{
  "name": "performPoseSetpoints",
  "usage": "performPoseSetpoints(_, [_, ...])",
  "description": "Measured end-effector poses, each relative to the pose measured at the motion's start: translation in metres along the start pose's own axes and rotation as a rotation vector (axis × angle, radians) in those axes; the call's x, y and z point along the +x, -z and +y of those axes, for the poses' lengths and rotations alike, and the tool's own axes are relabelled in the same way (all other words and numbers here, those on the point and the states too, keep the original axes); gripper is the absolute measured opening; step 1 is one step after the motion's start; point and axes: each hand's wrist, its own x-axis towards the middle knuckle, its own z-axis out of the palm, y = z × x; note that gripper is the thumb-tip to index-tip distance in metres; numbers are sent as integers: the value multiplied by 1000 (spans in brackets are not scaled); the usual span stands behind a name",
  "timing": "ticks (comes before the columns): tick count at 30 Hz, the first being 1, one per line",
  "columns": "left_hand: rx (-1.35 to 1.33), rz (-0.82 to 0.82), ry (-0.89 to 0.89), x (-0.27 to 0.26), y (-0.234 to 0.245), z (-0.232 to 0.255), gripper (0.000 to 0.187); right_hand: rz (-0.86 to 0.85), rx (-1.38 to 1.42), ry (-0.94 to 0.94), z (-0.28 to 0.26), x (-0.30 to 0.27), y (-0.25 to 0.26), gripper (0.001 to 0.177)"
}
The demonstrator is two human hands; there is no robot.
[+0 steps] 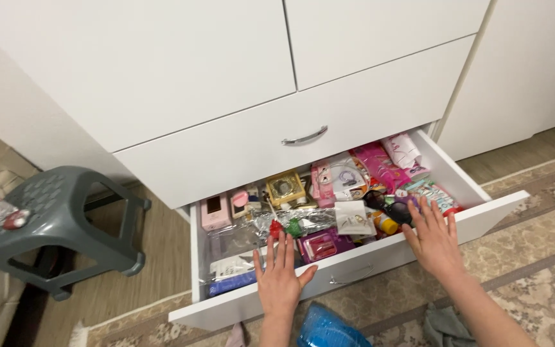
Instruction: The person organizes a white drawer by placing various items inside, including a pink packet, a foil-wrapped item, a white pouch, a purple box, a small white box, and a black object. The person then closes the drawer and wipes its front with a gray cloth.
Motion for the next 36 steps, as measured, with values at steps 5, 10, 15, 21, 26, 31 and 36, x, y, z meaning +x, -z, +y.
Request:
performPoseSetpoints(5, [5,-38,36,7,-4,2,90,-8,5,14,8,17,-16,68])
performPoseSetpoints(10, [23,-93,64,21,-13,4,84,-42,35,-25,9,40,-17,69])
performPoseSetpoints(15, [60,-101,9,28,-20,3,90,-49,-1,-6,16,41,-22,67])
performPoseSetpoints(21, [125,-130,-8,53,-18,-28,88,-40,-4,-35,-18,55,-19,67])
performPoseSetpoints(26, [99,-128,-5,71,-40,-31,88,-35,-5,-20,-7,84,-36,67])
performPoseSetpoints(31, [109,-76,-35,86,-47,-41,85,-38,-2,-4,-14,102,-47,66])
performPoseSetpoints(36, [-7,-95,-6,98,-42,-42,69,-27,60,-34,-21,102,-43,61])
